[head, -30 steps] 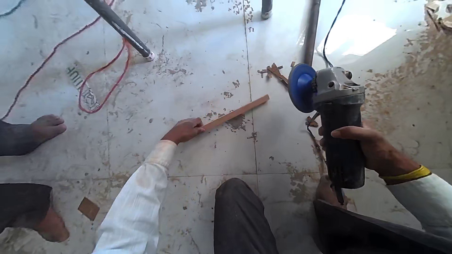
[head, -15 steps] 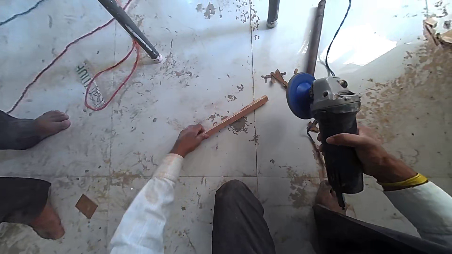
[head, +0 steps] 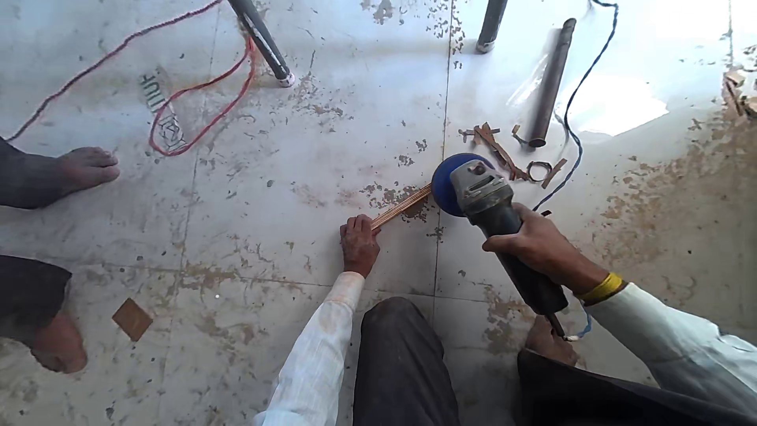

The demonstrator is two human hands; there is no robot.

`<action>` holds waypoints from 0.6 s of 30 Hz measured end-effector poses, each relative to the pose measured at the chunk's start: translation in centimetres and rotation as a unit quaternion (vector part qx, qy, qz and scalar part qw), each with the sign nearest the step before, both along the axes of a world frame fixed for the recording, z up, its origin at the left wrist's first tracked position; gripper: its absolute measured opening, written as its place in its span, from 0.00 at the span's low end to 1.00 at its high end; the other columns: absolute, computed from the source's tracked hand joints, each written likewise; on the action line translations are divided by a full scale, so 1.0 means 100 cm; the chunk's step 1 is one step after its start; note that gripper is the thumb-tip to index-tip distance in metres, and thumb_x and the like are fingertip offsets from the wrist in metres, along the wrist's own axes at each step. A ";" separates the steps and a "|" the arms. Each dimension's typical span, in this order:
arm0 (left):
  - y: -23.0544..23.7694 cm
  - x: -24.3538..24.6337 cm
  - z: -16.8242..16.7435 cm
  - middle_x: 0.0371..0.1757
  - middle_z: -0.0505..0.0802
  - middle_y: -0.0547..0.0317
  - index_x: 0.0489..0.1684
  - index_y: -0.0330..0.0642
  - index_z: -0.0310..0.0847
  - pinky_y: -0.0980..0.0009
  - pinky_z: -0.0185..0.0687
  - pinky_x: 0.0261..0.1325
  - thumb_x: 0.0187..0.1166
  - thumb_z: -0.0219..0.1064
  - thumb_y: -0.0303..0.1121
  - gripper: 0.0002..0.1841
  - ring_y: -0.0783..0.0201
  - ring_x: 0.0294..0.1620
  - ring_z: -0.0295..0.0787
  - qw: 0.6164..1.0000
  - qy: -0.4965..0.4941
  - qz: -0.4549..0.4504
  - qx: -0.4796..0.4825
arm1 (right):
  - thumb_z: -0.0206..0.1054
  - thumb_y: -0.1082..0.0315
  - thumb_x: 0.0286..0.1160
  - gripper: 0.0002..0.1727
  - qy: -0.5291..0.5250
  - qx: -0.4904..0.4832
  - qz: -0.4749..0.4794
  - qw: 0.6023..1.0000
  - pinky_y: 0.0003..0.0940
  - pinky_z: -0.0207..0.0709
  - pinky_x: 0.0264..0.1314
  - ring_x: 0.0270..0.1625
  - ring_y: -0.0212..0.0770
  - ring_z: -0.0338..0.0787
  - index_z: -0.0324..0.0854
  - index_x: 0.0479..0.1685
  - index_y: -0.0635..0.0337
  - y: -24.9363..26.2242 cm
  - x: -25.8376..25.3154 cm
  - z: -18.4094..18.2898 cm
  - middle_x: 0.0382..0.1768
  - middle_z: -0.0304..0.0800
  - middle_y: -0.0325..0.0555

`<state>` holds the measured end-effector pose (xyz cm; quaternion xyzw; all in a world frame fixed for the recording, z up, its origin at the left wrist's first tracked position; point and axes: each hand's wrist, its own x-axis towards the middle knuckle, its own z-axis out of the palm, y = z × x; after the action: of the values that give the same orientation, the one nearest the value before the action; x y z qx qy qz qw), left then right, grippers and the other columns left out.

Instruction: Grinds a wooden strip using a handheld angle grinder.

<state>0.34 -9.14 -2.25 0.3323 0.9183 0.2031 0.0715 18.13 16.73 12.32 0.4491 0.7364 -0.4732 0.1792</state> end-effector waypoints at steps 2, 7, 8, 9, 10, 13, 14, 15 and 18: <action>0.001 0.001 -0.002 0.55 0.91 0.31 0.49 0.24 0.86 0.39 0.76 0.68 0.77 0.73 0.27 0.12 0.33 0.62 0.87 1.000 0.000 0.002 0.002 | 0.85 0.54 0.49 0.36 -0.008 0.007 0.022 1.000 0.56 0.80 0.36 0.36 0.51 0.90 0.79 0.65 0.50 -0.003 -0.009 -0.004 0.35 0.89 0.50; 0.000 0.000 -0.005 0.54 0.92 0.33 0.48 0.24 0.86 0.40 0.77 0.66 0.77 0.73 0.27 0.12 0.34 0.60 0.88 1.000 0.014 -0.004 0.002 | 0.84 0.50 0.49 0.37 -0.025 0.016 0.059 0.998 0.57 0.79 0.36 0.37 0.51 0.89 0.78 0.65 0.49 -0.005 -0.026 -0.010 0.35 0.88 0.50; 0.000 0.000 -0.005 0.53 0.92 0.33 0.48 0.24 0.86 0.40 0.77 0.65 0.76 0.73 0.27 0.12 0.35 0.59 0.88 1.000 0.017 -0.006 0.004 | 0.84 0.49 0.50 0.37 -0.028 0.017 0.063 0.997 0.57 0.79 0.37 0.38 0.52 0.89 0.78 0.65 0.49 -0.005 -0.028 -0.012 0.36 0.88 0.50; 0.000 0.000 -0.006 0.53 0.92 0.33 0.47 0.24 0.86 0.40 0.78 0.64 0.76 0.74 0.27 0.12 0.35 0.59 0.89 1.000 0.022 -0.007 0.006 | 0.84 0.50 0.51 0.37 -0.031 0.016 0.064 0.997 0.57 0.79 0.37 0.38 0.52 0.89 0.78 0.65 0.50 -0.005 -0.029 -0.013 0.36 0.88 0.50; 0.000 0.000 -0.006 0.53 0.92 0.33 0.47 0.24 0.86 0.40 0.78 0.64 0.76 0.74 0.27 0.12 0.35 0.59 0.89 1.000 0.022 -0.008 0.005 | 0.84 0.50 0.51 0.37 -0.033 0.015 0.061 0.998 0.57 0.79 0.37 0.38 0.52 0.89 0.78 0.65 0.50 -0.004 -0.030 -0.014 0.36 0.88 0.51; -0.001 -0.001 -0.008 0.53 0.92 0.33 0.47 0.24 0.86 0.40 0.78 0.64 0.75 0.74 0.26 0.11 0.35 0.59 0.89 1.000 0.023 -0.009 0.007 | 0.85 0.52 0.51 0.36 -0.030 0.001 0.036 0.999 0.58 0.79 0.39 0.39 0.53 0.89 0.78 0.64 0.52 0.000 -0.027 -0.019 0.37 0.88 0.52; -0.001 -0.001 -0.008 0.53 0.92 0.33 0.47 0.24 0.86 0.40 0.78 0.64 0.75 0.74 0.26 0.11 0.35 0.59 0.89 1.000 0.023 -0.010 0.009 | 0.85 0.53 0.51 0.36 -0.031 -0.004 0.028 0.999 0.57 0.80 0.39 0.39 0.53 0.89 0.78 0.64 0.52 0.002 -0.026 -0.021 0.38 0.88 0.52; -0.001 -0.001 -0.008 0.53 0.92 0.33 0.46 0.24 0.86 0.40 0.78 0.64 0.75 0.74 0.26 0.11 0.34 0.59 0.89 1.000 0.022 -0.011 0.011 | 0.85 0.54 0.51 0.36 -0.031 -0.011 0.020 0.999 0.58 0.80 0.40 0.40 0.54 0.89 0.78 0.65 0.53 0.005 -0.025 -0.022 0.39 0.88 0.53; -0.002 -0.001 -0.011 0.52 0.92 0.33 0.45 0.24 0.86 0.41 0.79 0.62 0.74 0.74 0.25 0.11 0.35 0.57 0.89 0.999 0.036 -0.018 0.019 | 0.85 0.54 0.50 0.36 -0.033 -0.011 0.000 0.999 0.60 0.79 0.39 0.40 0.54 0.89 0.78 0.64 0.52 0.013 -0.021 -0.025 0.39 0.89 0.54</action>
<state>0.29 -9.34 -3.36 0.3569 0.9103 0.2068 0.0361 15.99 18.07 9.84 0.4619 0.7249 -0.4665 0.2084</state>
